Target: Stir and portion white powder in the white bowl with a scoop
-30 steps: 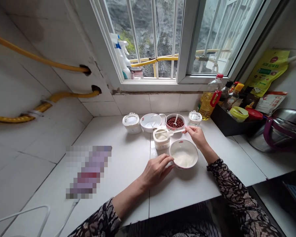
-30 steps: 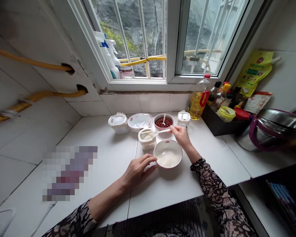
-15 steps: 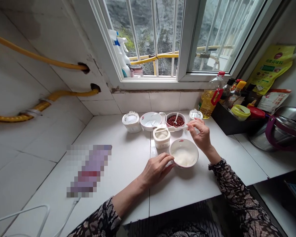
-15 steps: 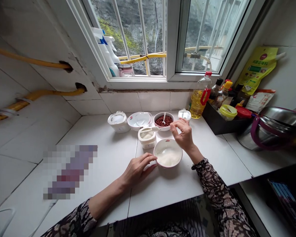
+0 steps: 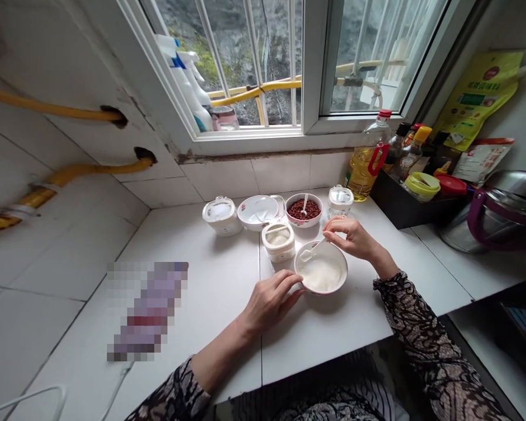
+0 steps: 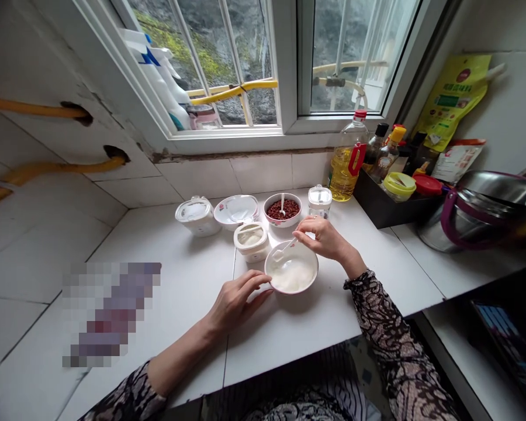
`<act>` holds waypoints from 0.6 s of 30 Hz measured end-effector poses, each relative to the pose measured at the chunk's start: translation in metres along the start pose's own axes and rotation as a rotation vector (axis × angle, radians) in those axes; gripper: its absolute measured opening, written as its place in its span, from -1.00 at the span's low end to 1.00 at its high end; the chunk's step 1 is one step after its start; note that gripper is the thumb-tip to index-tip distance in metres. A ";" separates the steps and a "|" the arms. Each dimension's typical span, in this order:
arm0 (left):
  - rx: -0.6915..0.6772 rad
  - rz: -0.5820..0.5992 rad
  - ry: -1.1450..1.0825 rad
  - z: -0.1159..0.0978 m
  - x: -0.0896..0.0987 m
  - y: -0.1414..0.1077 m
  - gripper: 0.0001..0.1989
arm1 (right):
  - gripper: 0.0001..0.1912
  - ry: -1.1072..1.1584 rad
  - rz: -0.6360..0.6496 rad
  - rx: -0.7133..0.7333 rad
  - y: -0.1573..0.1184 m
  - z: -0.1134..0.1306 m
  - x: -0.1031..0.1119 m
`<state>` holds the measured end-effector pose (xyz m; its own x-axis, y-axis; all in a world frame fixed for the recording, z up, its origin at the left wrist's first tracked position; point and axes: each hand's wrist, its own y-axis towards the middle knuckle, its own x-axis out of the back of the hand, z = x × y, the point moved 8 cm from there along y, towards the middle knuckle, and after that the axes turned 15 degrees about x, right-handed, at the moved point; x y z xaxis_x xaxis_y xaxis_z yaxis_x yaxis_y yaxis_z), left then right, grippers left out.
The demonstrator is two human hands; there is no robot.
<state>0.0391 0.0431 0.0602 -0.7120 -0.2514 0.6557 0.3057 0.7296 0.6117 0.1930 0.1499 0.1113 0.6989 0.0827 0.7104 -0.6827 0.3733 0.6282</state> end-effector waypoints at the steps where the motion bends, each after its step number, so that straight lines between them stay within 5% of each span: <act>1: 0.002 0.002 -0.002 0.000 0.000 0.000 -0.88 | -0.74 -0.040 0.018 -0.006 -0.001 -0.002 -0.002; 5: 0.010 0.008 0.000 0.001 -0.001 -0.001 -0.88 | -0.76 -0.127 0.116 0.021 -0.001 0.000 -0.018; 9: 0.011 0.006 0.002 0.002 -0.002 -0.001 -0.88 | -0.76 0.022 0.173 0.038 0.000 0.006 -0.030; 18: 0.009 0.009 0.009 0.002 -0.002 -0.001 -0.87 | -0.68 0.174 0.054 -0.163 -0.006 -0.013 -0.018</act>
<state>0.0386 0.0439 0.0577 -0.7038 -0.2504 0.6648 0.3061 0.7377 0.6018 0.1869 0.1577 0.0904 0.6980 0.2596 0.6673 -0.6867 0.5068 0.5211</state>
